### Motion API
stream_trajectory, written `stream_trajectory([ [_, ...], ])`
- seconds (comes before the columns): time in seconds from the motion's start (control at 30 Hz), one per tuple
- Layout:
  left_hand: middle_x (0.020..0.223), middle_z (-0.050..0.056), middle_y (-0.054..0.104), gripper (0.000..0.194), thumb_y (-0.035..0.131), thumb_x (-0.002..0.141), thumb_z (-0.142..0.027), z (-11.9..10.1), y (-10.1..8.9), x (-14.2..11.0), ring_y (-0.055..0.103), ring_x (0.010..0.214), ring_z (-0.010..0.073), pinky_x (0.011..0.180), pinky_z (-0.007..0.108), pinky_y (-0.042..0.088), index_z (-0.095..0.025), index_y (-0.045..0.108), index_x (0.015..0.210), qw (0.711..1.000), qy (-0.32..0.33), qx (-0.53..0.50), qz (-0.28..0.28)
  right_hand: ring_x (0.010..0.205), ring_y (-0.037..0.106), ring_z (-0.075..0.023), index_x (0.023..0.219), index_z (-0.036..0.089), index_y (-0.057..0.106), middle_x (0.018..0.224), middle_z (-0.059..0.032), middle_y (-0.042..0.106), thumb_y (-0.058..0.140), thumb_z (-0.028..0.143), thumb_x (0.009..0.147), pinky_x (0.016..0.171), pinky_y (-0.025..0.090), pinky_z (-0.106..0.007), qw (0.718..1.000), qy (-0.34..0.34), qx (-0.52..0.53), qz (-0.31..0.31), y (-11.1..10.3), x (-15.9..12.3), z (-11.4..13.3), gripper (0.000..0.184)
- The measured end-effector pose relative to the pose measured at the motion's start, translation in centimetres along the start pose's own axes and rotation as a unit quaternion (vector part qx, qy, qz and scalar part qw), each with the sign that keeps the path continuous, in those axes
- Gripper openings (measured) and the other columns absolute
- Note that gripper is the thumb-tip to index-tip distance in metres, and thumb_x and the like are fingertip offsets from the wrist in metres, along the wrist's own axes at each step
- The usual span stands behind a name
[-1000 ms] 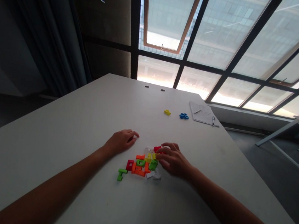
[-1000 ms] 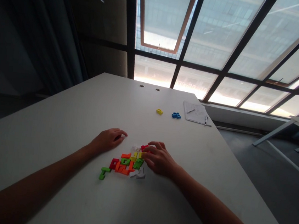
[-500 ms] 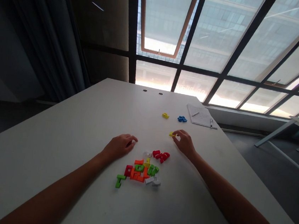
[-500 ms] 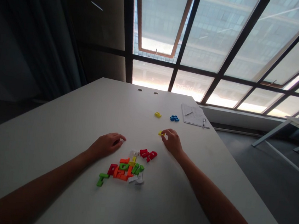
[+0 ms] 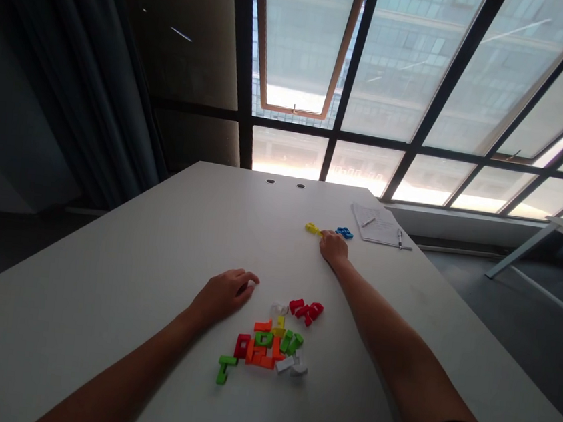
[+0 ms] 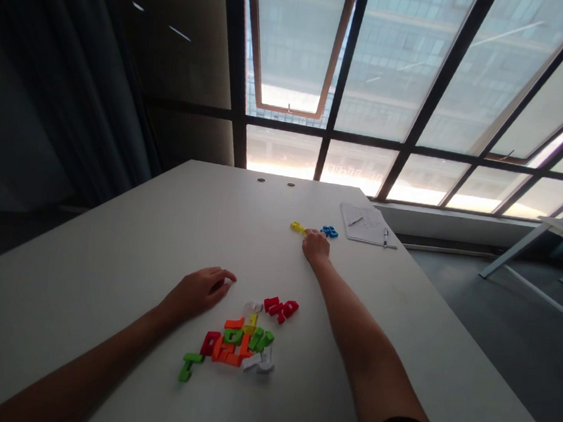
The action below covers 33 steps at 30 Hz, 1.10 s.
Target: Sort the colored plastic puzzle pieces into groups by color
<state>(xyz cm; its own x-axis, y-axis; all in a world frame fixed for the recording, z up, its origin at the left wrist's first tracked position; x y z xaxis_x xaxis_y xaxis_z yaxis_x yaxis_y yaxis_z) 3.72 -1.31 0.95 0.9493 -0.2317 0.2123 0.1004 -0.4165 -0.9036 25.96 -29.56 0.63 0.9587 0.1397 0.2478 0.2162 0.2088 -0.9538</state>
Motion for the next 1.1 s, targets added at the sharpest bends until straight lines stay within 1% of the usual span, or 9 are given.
stream_trajectory([
  [0.17, 0.103, 0.004, 0.076, 0.031, 0.048, 0.104, -0.038, 0.1, 0.1, 0.0, 0.07, 0.092, 0.0215, 0.078, 0.033, 0.051, -0.03, 0.075, 0.115, 1.0, 0.0, -0.006, 0.0, 0.124, 0.062, -0.0307, 0.145, 0.022, 0.065, 0.146, -0.013, 0.065, 0.047, 0.021, 0.104, 0.103, 0.052, -0.039, 1.0, -0.004, -0.004, -0.004, 0.4, 0.2, 0.1, 0.045],
  [0.3, 0.101, 0.005, 0.076, 0.032, 0.048, 0.103, -0.039, 0.0, 0.0, 0.0, 0.071, 0.093, 0.0217, 0.079, 0.032, 0.052, -0.029, 0.076, 0.115, 1.0, 0.004, -0.01, 0.001, 0.129, 0.06, -0.0296, 0.16, 0.022, 0.049, 0.159, -0.0107, 0.056, 0.046, 0.016, 0.1, 0.109, 0.05, -0.04, 0.999, -0.017, 0.027, -0.033, 0.2, -0.4, -0.1, 0.061],
  [0.43, 0.101, 0.004, 0.076, 0.031, 0.048, 0.103, -0.038, -0.1, -0.1, 0.0, 0.07, 0.092, 0.0215, 0.079, 0.033, 0.052, -0.029, 0.076, 0.115, 1.0, 0.003, -0.012, -0.003, 0.13, 0.06, -0.03, 0.164, 0.015, 0.041, 0.152, -0.0158, 0.061, 0.046, 0.017, 0.098, 0.112, 0.048, -0.042, 0.996, -0.031, 0.062, -0.061, -0.2, -2.1, -0.4, 0.066],
  [0.57, 0.102, 0.003, 0.075, 0.031, 0.048, 0.103, -0.038, -0.2, -0.1, 0.0, 0.07, 0.09, 0.0215, 0.079, 0.032, 0.051, -0.03, 0.076, 0.115, 1.0, 0.001, -0.005, -0.001, 0.128, 0.06, -0.0296, 0.155, 0.012, 0.052, 0.143, -0.0168, 0.067, 0.049, 0.019, 0.098, 0.116, 0.046, -0.044, 0.989, -0.103, 0.093, -0.06, -0.5, -5.3, 0.1, 0.057],
  [0.7, 0.104, 0.004, 0.075, 0.032, 0.047, 0.103, -0.038, -0.3, -0.2, -0.1, 0.07, 0.09, 0.0213, 0.078, 0.032, 0.051, -0.03, 0.075, 0.116, 1.0, 0.0, 0.003, 0.002, 0.123, 0.062, -0.0289, 0.145, 0.016, 0.06, 0.132, -0.0134, 0.073, 0.053, 0.02, 0.098, 0.112, 0.05, -0.047, 0.969, -0.188, 0.149, -0.061, -1.7, -9.2, 0.7, 0.048],
  [0.8, 0.104, 0.004, 0.075, 0.033, 0.047, 0.103, -0.038, -0.4, -0.2, -0.1, 0.07, 0.091, 0.0216, 0.078, 0.032, 0.051, -0.029, 0.075, 0.117, 1.0, 0.001, 0.007, -0.003, 0.113, 0.066, -0.0273, 0.127, 0.022, 0.071, 0.119, -0.0111, 0.077, 0.055, 0.021, 0.101, 0.103, 0.055, -0.047, 0.935, -0.264, 0.22, -0.086, -3.6, -12.7, 1.5, 0.03],
  [0.9, 0.103, 0.004, 0.075, 0.034, 0.047, 0.103, -0.039, -0.4, -0.2, -0.1, 0.069, 0.09, 0.0217, 0.078, 0.032, 0.051, -0.028, 0.076, 0.117, 1.0, 0.004, 0.01, -0.003, 0.104, 0.068, -0.0253, 0.114, 0.024, 0.074, 0.107, -0.0089, 0.078, 0.058, 0.022, 0.104, 0.095, 0.058, -0.045, 0.89, -0.34, 0.289, -0.093, -5.7, -16.7, 2.6, 0.018],
  [1.0, 0.104, 0.004, 0.076, 0.034, 0.046, 0.104, -0.039, -0.4, -0.2, -0.1, 0.07, 0.091, 0.0217, 0.078, 0.032, 0.052, -0.028, 0.076, 0.117, 1.0, 0.007, 0.012, -0.002, 0.101, 0.067, -0.0242, 0.116, 0.025, 0.072, 0.106, -0.0087, 0.076, 0.062, 0.021, 0.103, 0.091, 0.058, -0.045, 0.867, -0.394, 0.298, -0.058, -6.8, -19.9, 3.7, 0.017],
  [1.1, 0.105, 0.005, 0.076, 0.035, 0.045, 0.104, -0.04, -0.4, -0.2, -0.2, 0.07, 0.092, 0.0215, 0.079, 0.032, 0.051, -0.027, 0.075, 0.117, 1.0, 0.007, 0.013, -0.003, 0.102, 0.066, -0.0246, 0.125, 0.023, 0.069, 0.113, -0.0106, 0.074, 0.064, 0.022, 0.102, 0.092, 0.057, -0.046, 0.868, -0.418, 0.266, -0.024, -7.3, -21.6, 4.2, 0.023],
])
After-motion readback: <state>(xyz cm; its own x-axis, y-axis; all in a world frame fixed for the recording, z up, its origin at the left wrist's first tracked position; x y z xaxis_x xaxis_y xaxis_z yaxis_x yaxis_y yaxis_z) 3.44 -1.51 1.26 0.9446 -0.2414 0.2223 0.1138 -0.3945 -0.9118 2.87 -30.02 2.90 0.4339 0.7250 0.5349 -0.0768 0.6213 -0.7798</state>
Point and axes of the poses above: each hand's wrist, its own x-axis towards the middle knuckle, its own y-axis out of the palm, z = x × y, the point moved 7 cm from there along x, towards the middle knuckle
